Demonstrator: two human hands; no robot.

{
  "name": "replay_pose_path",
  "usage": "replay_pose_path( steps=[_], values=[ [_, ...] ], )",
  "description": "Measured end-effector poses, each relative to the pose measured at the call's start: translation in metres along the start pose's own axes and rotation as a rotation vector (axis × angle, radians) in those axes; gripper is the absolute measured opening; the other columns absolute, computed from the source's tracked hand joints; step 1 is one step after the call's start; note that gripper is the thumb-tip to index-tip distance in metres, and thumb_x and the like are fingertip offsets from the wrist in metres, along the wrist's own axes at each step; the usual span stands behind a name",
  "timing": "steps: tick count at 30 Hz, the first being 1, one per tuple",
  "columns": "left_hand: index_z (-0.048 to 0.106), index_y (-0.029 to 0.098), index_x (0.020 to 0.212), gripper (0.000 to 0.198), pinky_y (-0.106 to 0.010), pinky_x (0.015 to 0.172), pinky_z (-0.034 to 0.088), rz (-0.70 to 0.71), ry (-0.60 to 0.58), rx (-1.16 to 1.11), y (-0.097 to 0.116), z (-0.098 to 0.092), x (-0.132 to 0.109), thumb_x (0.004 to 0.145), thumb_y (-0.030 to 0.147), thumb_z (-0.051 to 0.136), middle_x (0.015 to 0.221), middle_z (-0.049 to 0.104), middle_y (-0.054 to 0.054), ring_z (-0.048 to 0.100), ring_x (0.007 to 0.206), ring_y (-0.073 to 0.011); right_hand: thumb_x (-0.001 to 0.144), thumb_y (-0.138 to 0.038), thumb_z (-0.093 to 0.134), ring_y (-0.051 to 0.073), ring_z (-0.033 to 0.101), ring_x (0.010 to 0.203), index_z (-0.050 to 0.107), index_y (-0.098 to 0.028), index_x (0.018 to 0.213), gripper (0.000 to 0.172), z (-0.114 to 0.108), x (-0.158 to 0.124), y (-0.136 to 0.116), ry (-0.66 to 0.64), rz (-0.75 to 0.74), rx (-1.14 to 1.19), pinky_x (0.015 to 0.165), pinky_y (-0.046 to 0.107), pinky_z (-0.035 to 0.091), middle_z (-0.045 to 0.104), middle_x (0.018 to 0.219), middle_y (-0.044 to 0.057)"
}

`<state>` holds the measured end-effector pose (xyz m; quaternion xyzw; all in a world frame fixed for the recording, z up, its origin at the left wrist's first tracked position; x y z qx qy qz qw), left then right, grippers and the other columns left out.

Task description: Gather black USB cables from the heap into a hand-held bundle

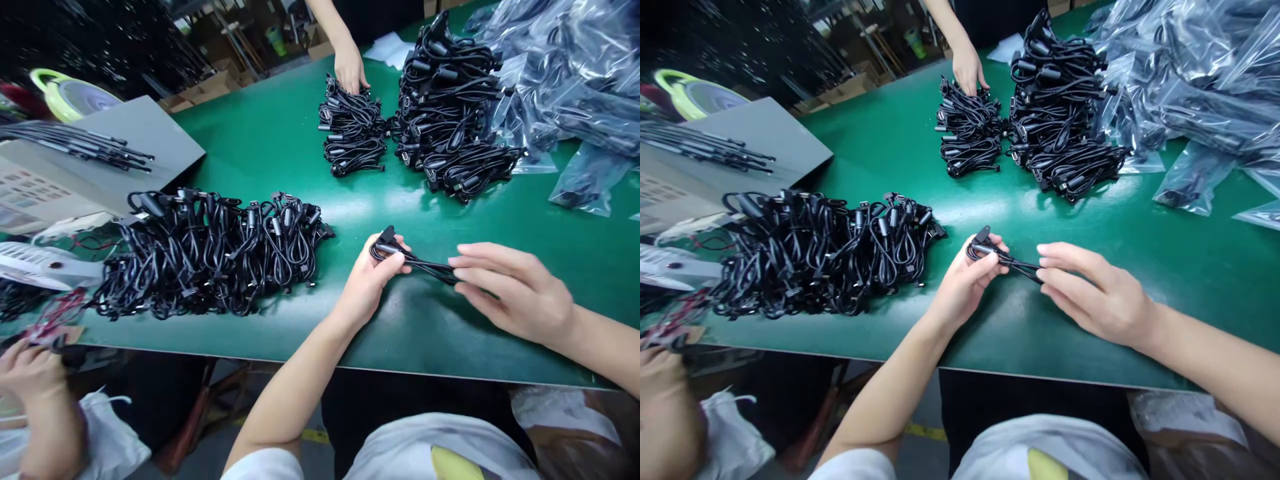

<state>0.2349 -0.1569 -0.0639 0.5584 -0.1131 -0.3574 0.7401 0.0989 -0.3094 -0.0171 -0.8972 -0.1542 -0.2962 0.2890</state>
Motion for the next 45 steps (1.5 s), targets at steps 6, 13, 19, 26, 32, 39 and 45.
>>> replay_pose_path(
  steps=[6,13,19,26,32,39,45],
  values=[
    [0.063,0.02,0.109,0.032,-0.027,0.08,0.05,0.009,-0.179,0.131,-0.006,0.008,-0.004,0.086,0.04,0.071,0.109,0.065,-0.003,0.061,0.082,-0.0113,0.091,-0.038,0.069,0.028,0.066,0.11,0.058,-0.021,0.128,0.042,0.031,0.017,0.018,-0.325,0.446,0.353,0.093,0.042,0.054,0.07,0.12,0.011],
    [0.06,0.017,0.094,0.036,-0.023,0.079,0.046,0.059,-0.034,0.078,-0.002,0.004,0.0,0.071,0.032,0.085,0.086,0.064,0.001,0.059,0.079,-0.0103,0.1,-0.046,0.052,0.012,0.055,0.062,0.059,-0.018,0.088,0.032,0.059,0.01,0.015,-0.557,0.826,0.8,0.059,0.025,0.042,0.061,0.071,-0.001],
    [0.06,0.017,0.103,0.042,-0.027,0.085,0.048,-0.037,-0.088,0.014,-0.004,0.004,0.0,0.071,0.026,0.085,0.093,0.069,-0.003,0.064,0.084,-0.0127,0.101,-0.051,0.051,0.012,0.059,0.063,0.059,-0.016,0.104,0.036,0.072,-0.004,0.01,-0.531,0.92,1.085,0.061,0.024,0.045,0.061,0.078,0.0],
    [0.06,0.019,0.106,0.038,-0.025,0.081,0.048,-0.008,-0.12,0.041,-0.003,0.006,0.0,0.077,0.03,0.081,0.091,0.066,-0.001,0.061,0.081,-0.0116,0.098,-0.048,0.059,0.011,0.06,0.059,0.058,-0.017,0.095,0.031,0.072,-0.005,0.012,-0.488,0.961,1.144,0.059,0.024,0.047,0.061,0.075,-0.001],
    [0.059,0.023,0.121,0.047,-0.03,0.092,0.048,0.011,-0.253,0.068,-0.002,0.013,-0.006,0.081,0.039,0.077,0.106,0.064,-0.005,0.062,0.098,-0.0167,0.095,-0.046,0.063,0.015,0.068,0.063,0.049,-0.019,0.097,0.03,0.075,-0.007,0.005,-0.504,1.024,1.29,0.059,0.025,0.05,0.069,0.079,0.001],
    [0.062,0.019,0.104,0.03,-0.023,0.078,0.048,0.162,0.024,0.347,0.009,0.005,-0.009,0.082,0.034,0.076,0.096,0.061,-0.002,0.058,0.081,-0.0105,0.097,-0.035,0.056,0.014,0.057,0.055,0.044,-0.024,0.1,0.016,0.051,-0.005,0.019,-0.289,0.826,0.491,0.056,0.026,0.043,0.055,0.07,-0.006],
    [0.057,0.019,0.099,0.033,-0.024,0.084,0.052,0.096,-0.049,0.16,0.002,0.009,-0.008,0.077,0.025,0.081,0.094,0.065,-0.002,0.064,0.087,-0.0115,0.099,-0.029,0.048,0.025,0.07,0.082,0.044,-0.024,0.113,0.016,0.047,-0.007,0.017,-0.265,0.608,0.18,0.067,0.033,0.047,0.069,0.098,0.006]
  ],
)
Point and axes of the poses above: each hand's wrist, its own x-axis towards the middle knuckle, its own z-axis out of the palm, y = z × x, the point moved 6 cm from there along x, towards the middle knuckle
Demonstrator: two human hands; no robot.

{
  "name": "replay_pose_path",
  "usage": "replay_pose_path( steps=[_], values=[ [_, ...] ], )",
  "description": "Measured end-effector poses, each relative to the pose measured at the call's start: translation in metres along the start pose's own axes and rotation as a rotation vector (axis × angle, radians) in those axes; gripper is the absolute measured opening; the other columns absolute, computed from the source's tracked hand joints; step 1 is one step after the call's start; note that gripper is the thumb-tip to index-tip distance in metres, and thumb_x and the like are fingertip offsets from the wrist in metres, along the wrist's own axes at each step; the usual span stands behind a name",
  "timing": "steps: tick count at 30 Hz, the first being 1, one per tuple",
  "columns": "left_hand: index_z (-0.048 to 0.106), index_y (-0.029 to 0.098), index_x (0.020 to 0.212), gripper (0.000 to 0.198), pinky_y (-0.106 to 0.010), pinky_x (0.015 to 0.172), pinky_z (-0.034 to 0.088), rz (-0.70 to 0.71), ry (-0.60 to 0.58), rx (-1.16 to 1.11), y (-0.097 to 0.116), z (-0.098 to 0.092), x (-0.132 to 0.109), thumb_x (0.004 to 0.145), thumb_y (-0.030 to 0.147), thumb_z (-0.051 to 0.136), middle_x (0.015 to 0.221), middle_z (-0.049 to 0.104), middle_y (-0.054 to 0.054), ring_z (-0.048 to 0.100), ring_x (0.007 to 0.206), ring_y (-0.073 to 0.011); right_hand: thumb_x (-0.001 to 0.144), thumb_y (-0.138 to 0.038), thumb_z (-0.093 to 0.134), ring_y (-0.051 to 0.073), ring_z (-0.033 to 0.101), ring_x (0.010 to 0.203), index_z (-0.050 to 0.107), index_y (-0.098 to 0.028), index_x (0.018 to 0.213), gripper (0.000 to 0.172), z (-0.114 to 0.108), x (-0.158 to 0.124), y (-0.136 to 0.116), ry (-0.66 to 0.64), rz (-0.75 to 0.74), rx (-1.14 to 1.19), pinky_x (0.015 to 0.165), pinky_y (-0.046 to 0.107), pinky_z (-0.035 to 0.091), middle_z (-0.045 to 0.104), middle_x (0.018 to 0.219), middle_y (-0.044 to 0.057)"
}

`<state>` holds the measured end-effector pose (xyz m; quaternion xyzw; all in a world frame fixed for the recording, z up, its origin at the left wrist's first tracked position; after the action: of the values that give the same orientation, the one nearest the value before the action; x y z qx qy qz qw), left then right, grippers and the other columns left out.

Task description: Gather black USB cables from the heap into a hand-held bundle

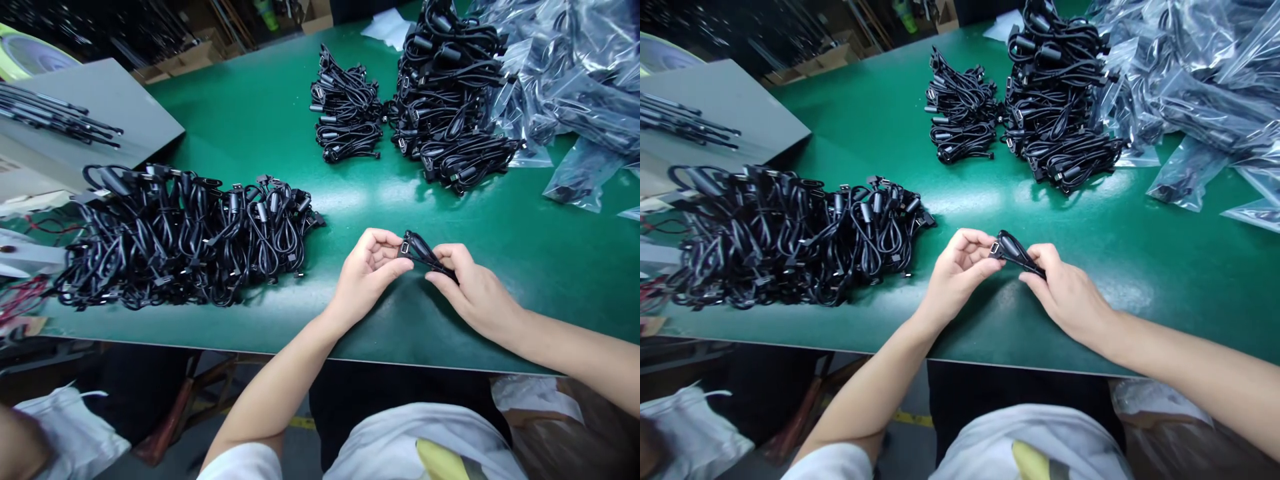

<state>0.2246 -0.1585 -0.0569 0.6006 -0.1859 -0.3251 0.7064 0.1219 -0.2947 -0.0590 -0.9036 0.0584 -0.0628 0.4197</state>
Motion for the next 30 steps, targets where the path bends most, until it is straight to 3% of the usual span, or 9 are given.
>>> replay_pose_path(
  steps=[3,8,11,14,21,23,26,28,30],
  values=[
    [0.058,0.02,0.106,0.033,-0.026,0.091,0.052,0.049,0.02,-0.004,0.002,0.0,-0.001,0.079,0.022,0.078,0.106,0.065,-0.003,0.065,0.098,-0.0133,0.102,-0.033,0.043,0.024,0.069,0.08,0.046,-0.024,0.117,0.017,0.002,0.001,-0.001,-0.07,0.039,0.055,0.067,0.032,0.046,0.069,0.096,0.005],
    [0.064,0.021,0.111,0.035,-0.024,0.085,0.055,0.076,0.012,0.06,0.005,0.001,-0.001,0.079,0.021,0.078,0.121,0.056,-0.005,0.066,0.09,-0.0113,0.105,-0.046,0.038,0.015,0.054,0.058,0.051,-0.022,0.115,0.029,0.005,0.002,-0.003,-0.228,0.159,0.31,0.053,0.026,0.037,0.052,0.069,-0.003],
    [0.069,0.021,0.109,0.03,-0.023,0.083,0.054,0.119,0.0,0.113,0.009,0.0,-0.001,0.08,0.021,0.078,0.122,0.054,-0.004,0.066,0.087,-0.0098,0.104,-0.054,0.038,0.012,0.045,0.051,0.051,-0.022,0.114,0.036,0.008,0.001,-0.002,-0.317,0.209,0.474,0.049,0.024,0.035,0.046,0.066,-0.006],
    [0.071,0.023,0.112,0.031,-0.021,0.076,0.052,0.12,-0.028,0.19,0.011,-0.001,0.0,0.082,0.023,0.077,0.117,0.057,-0.005,0.062,0.078,-0.0075,0.104,-0.056,0.037,0.01,0.046,0.05,0.053,-0.021,0.104,0.038,0.01,0.0,-0.001,-0.386,0.207,0.505,0.05,0.024,0.038,0.048,0.066,-0.006],
    [0.074,0.025,0.115,0.034,-0.023,0.075,0.047,0.15,-0.05,0.335,0.016,-0.005,0.002,0.082,0.028,0.077,0.101,0.06,-0.004,0.053,0.075,-0.01,0.106,-0.051,0.036,0.012,0.056,0.056,0.051,-0.021,0.08,0.043,0.011,0.001,-0.001,-0.419,0.144,0.439,0.059,0.026,0.044,0.056,0.064,-0.003],
    [0.074,0.024,0.112,0.032,-0.024,0.073,0.046,0.125,-0.074,0.345,0.013,-0.003,0.002,0.081,0.031,0.077,0.099,0.059,-0.003,0.049,0.07,-0.0089,0.104,-0.048,0.043,0.014,0.06,0.06,0.054,-0.021,0.083,0.036,0.013,0.002,-0.002,-0.404,0.133,0.39,0.062,0.027,0.045,0.06,0.067,-0.002],
    [0.075,0.022,0.105,0.03,-0.024,0.071,0.045,0.081,-0.153,0.365,0.006,0.006,0.002,0.078,0.033,0.08,0.095,0.058,-0.002,0.048,0.068,-0.0084,0.093,-0.043,0.064,0.015,0.062,0.056,0.056,-0.022,0.104,0.024,0.012,0.003,-0.003,-0.317,0.158,0.328,0.058,0.028,0.046,0.066,0.077,-0.002],
    [0.073,0.021,0.102,0.03,-0.023,0.068,0.045,0.068,-0.183,0.349,0.002,0.011,0.001,0.077,0.033,0.081,0.094,0.057,-0.002,0.05,0.068,-0.0077,0.093,-0.04,0.064,0.015,0.06,0.05,0.054,-0.023,0.104,0.023,0.012,0.004,-0.005,-0.296,0.187,0.33,0.054,0.027,0.044,0.063,0.065,-0.005],
    [0.067,0.022,0.112,0.035,-0.022,0.067,0.046,0.047,-0.17,0.25,-0.001,0.014,0.0,0.08,0.033,0.078,0.1,0.057,-0.002,0.055,0.07,-0.0075,0.098,-0.038,0.056,0.014,0.055,0.044,0.051,-0.023,0.096,0.016,0.009,0.007,-0.006,-0.266,0.239,0.452,0.05,0.026,0.043,0.053,0.054,-0.008]
  ],
)
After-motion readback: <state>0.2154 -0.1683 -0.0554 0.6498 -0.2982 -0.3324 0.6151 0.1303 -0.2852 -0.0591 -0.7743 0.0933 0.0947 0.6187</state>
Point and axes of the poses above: each hand's wrist, its own x-axis towards the middle knuckle, its own z-axis out of the palm, y = z × x, the point moved 6 cm from there along x, towards the middle knuckle
